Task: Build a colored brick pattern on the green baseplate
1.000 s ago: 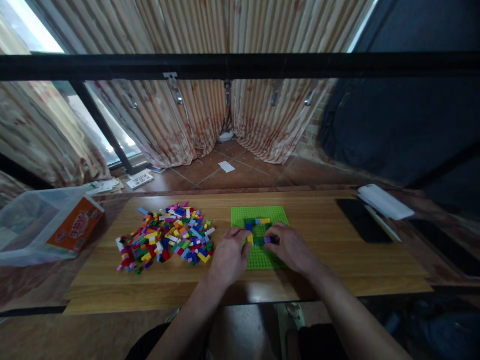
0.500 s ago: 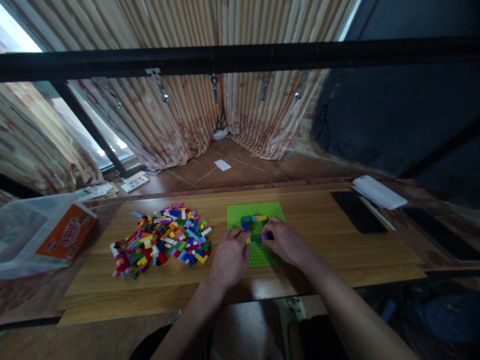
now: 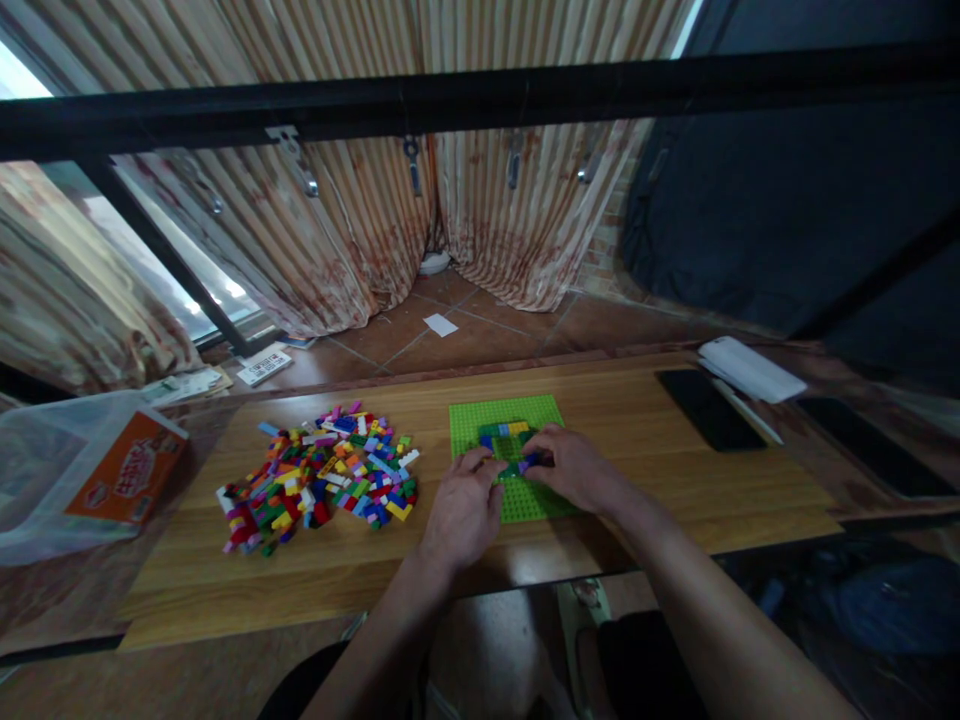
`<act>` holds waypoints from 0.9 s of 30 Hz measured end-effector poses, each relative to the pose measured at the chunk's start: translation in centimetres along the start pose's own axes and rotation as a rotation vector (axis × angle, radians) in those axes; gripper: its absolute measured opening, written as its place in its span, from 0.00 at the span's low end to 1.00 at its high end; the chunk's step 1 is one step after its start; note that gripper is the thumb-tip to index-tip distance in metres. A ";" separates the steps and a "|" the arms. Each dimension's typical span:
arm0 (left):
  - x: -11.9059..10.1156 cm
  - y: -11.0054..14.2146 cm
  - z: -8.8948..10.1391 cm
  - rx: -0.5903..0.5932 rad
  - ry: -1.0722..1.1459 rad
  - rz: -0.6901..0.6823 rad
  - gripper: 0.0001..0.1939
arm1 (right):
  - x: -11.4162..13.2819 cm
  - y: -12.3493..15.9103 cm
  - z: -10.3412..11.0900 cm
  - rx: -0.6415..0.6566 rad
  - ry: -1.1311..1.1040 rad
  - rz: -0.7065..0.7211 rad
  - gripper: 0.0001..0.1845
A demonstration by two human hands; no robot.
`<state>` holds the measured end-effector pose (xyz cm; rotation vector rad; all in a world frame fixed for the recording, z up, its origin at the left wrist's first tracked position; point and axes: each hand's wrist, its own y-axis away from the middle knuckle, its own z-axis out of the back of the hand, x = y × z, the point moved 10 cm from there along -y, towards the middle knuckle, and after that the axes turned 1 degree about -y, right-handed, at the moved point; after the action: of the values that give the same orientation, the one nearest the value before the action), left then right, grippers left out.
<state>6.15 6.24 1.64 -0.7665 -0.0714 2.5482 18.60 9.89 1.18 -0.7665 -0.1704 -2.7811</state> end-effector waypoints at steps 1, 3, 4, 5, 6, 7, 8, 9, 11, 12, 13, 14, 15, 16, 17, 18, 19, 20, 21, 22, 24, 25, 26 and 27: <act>-0.1 0.0 -0.1 0.008 -0.016 0.000 0.17 | -0.3 0.0 0.2 -0.009 -0.006 -0.009 0.09; -0.3 0.0 -0.2 0.025 -0.062 0.000 0.17 | -0.9 0.1 0.6 -0.036 -0.012 -0.030 0.08; -0.5 0.1 -0.3 0.032 -0.090 -0.002 0.18 | -1.1 0.1 0.7 -0.050 -0.017 -0.046 0.07; -0.7 0.2 -0.4 0.035 -0.117 -0.005 0.18 | -1.4 0.1 0.8 -0.057 -0.027 -0.068 0.07; -0.9 0.2 -0.5 0.036 -0.143 -0.010 0.18 | -1.6 0.1 0.8 -0.060 -0.040 -0.093 0.06; -1.2 0.3 -0.5 0.033 -0.166 -0.016 0.19 | -1.8 0.1 0.7 -0.059 -0.054 -0.115 0.05; -1.4 0.4 -0.6 0.029 -0.187 -0.023 0.19 | -1.9 0.1 0.6 -0.055 -0.067 -0.131 0.05; -1.6 0.5 -0.7 0.026 -0.205 -0.028 0.20 | -1.9 0.0 0.5 -0.054 -0.077 -0.141 0.05; -2.0 0.6 -1.0 0.032 -0.236 -0.034 0.20 | -1.8 0.0 0.4 -0.060 -0.078 -0.152 0.05; -2.1 0.6 -1.2 0.041 -0.250 -0.032 0.21 | -1.8 -0.1 0.4 -0.065 -0.070 -0.157 0.05; -2.2 0.6 -1.4 0.051 -0.264 -0.028 0.21 | -1.8 -0.1 0.4 -0.069 -0.060 -0.164 0.05; -2.3 0.6 -1.5 0.060 -0.276 -0.022 0.21 | -1.8 -0.2 0.4 -0.069 -0.051 -0.170 0.05; -2.3 0.6 -1.6 0.066 -0.286 -0.018 0.21 | -1.9 -0.2 0.3 -0.067 -0.042 -0.176 0.05; -2.4 0.6 -1.6 0.070 -0.294 -0.014 0.21 | -1.9 -0.3 0.2 -0.063 -0.037 -0.179 0.05; -2.4 0.6 -1.6 0.070 -0.300 -0.011 0.20 | -1.9 -0.3 0.2 -0.058 -0.034 -0.181 0.05; -2.5 0.6 -1.6 0.069 -0.304 -0.009 0.20 | -1.9 -0.3 0.1 -0.053 -0.035 -0.180 0.05; -2.5 0.6 -1.6 0.069 -0.308 -0.010 0.20 | -2.0 -0.3 0.1 -0.051 -0.039 -0.179 0.05; -2.6 0.7 -1.7 0.070 -0.312 -0.013 0.21 | -2.0 -0.4 0.0 -0.050 -0.044 -0.181 0.05; -2.6 0.7 -1.7 0.068 -0.318 -0.018 0.21 | -2.0 -0.4 0.0 -0.051 -0.050 -0.183 0.05; -2.6 0.7 -1.8 0.066 -0.325 -0.023 0.21 | -2.0 -0.4 0.0 -0.053 -0.057 -0.187 0.05; -2.6 0.8 -2.0 0.061 -0.341 -0.030 0.21 | -2.1 -0.3 0.1 -0.063 -0.062 -0.198 0.05; -2.6 0.8 -2.1 0.058 -0.350 -0.030 0.21 | -2.2 -0.3 0.2 -0.070 -0.065 -0.205 0.05; -2.6 0.8 -2.1 0.057 -0.358 -0.029 0.22 | -2.2 -0.3 0.2 -0.078 -0.069 -0.210 0.05; -2.7 0.8 -2.2 0.059 -0.368 -0.028 0.22 | -2.3 -0.3 0.3 -0.083 -0.074 -0.216 0.05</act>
<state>8.89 4.13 1.02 -0.2655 -0.1237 2.6207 20.53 10.73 0.20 -0.9234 -0.1601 -2.9800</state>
